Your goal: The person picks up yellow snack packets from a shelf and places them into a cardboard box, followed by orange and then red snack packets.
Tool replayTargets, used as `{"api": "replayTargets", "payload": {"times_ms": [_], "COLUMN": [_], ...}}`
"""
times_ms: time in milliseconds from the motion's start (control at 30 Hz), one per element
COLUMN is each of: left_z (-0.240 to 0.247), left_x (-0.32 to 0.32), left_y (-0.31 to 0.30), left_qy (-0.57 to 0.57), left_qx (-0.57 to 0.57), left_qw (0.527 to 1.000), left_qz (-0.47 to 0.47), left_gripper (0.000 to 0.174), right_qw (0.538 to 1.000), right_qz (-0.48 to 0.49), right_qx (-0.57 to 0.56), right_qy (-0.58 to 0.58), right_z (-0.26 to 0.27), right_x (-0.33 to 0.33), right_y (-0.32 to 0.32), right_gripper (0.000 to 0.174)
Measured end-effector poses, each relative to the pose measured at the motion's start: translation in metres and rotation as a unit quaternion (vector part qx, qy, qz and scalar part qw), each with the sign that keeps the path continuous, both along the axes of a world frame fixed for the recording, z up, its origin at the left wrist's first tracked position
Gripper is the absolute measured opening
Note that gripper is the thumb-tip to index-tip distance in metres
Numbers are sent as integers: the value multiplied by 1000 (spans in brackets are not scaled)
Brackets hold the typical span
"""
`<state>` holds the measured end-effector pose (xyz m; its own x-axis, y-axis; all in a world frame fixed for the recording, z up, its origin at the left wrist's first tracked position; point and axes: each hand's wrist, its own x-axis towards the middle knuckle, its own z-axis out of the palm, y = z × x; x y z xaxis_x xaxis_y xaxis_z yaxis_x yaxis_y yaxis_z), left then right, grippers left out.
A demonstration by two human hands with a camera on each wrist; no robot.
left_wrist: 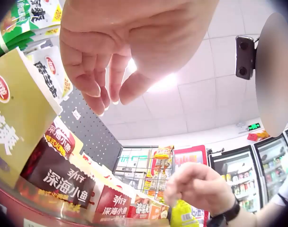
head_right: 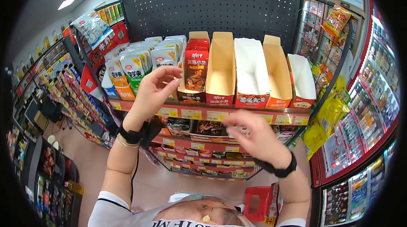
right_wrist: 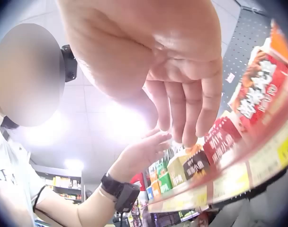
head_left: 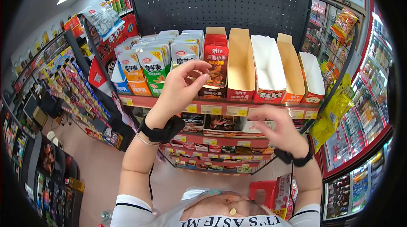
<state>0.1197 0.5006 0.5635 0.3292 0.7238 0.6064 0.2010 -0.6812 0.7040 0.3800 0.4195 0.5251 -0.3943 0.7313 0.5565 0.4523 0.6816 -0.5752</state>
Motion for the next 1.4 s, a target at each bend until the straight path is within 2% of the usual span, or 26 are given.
{"api": "replayTargets", "payload": {"times_ms": [33, 100, 167, 200, 267, 400, 467, 700, 767, 867, 967, 1000, 1067, 1100, 1167, 1267, 1300, 1367, 1400], "left_z": [2, 5, 3, 1, -1, -2, -2, 1, 1, -1, -1, -1, -2, -3, -6, -12, -13, -16, -16], "left_x": [-6, -17, -27, -29, -35, -43, -47, -53, -51, -45, -42, -42, -43, -43, -42, -43, -43, -44, -44], "left_y": [3, 9, 17, 19, 21, 25, 28, 34, 36, 38, 37, 37, 37, 35, 32, 31, 32, 33, 33], "left_qy": [0, -2, -3, -18, -33, -64, -71, -36, -26, -18, -15, -9, -2, 7, 16, 12, 12, 19, 18], "left_qx": [3, 2, 12, 11, 10, -1, 2, 17, 28, 45, 60, 65, 70, 65, 61, 59, 60, 54, 55], "left_qw": [1000, 1000, 1000, 1000, 999, 998, 997, 999, 999, 999, 998, 998, 997, 998, 998, 998, 998, 998, 998], "left_qz": [-7, -2, -14, -15, -18, -25, -26, -5, 2, 4, 1, 8, 14, 20, 26, 24, 24, 17, 18], "left_gripper": [21, 21, 21, 22, 22, 22, 22, 18, 18, 17, 17, 17, 17, 17, 17, 17, 17, 17, 17], "right_qw": [999, 996, 987, 986, 955, 938, 927, 922, 912, 906, 903, 903, 909, 909, 911, 901, 901, 895, 895], "right_qz": [-17, -80, -100, -104, -162, -193, -224, -211, -218, -238, -255, -256, -196, -197, -197, -200, -200, -202, -202], "right_qx": [47, 42, 110, 110, 193, 178, 104, 119, 180, 197, 152, 152, 127, 127, 40, 31, 32, 125, 126], "right_qy": [-2, -26, -64, -64, -155, -227, -283, -303, -297, -290, -311, -311, -346, -345, -360, -384, -385, -378, -378], "right_z": [14, 38, 55, 61, 69, 69, 68, 51, 49, 58, 76, 78, 81, 81, 83, 81, 79, 75, 75], "right_x": [-11, -28, -41, -47, -57, -71, -78, -76, -76, -81, -89, -88, -88, -90, -98, -103, -103, -103, -104], "right_y": [10, 29, 56, 69, 95, 143, 153, 157, 155, 149, 149, 154, 163, 163, 162, 165, 167, 170, 171], "right_gripper": [19, 21, 27, 27, 33, 42, 45, 40, 36, 31, 23, 23, 31, 31, 35, 39, 39, 42, 42]}}
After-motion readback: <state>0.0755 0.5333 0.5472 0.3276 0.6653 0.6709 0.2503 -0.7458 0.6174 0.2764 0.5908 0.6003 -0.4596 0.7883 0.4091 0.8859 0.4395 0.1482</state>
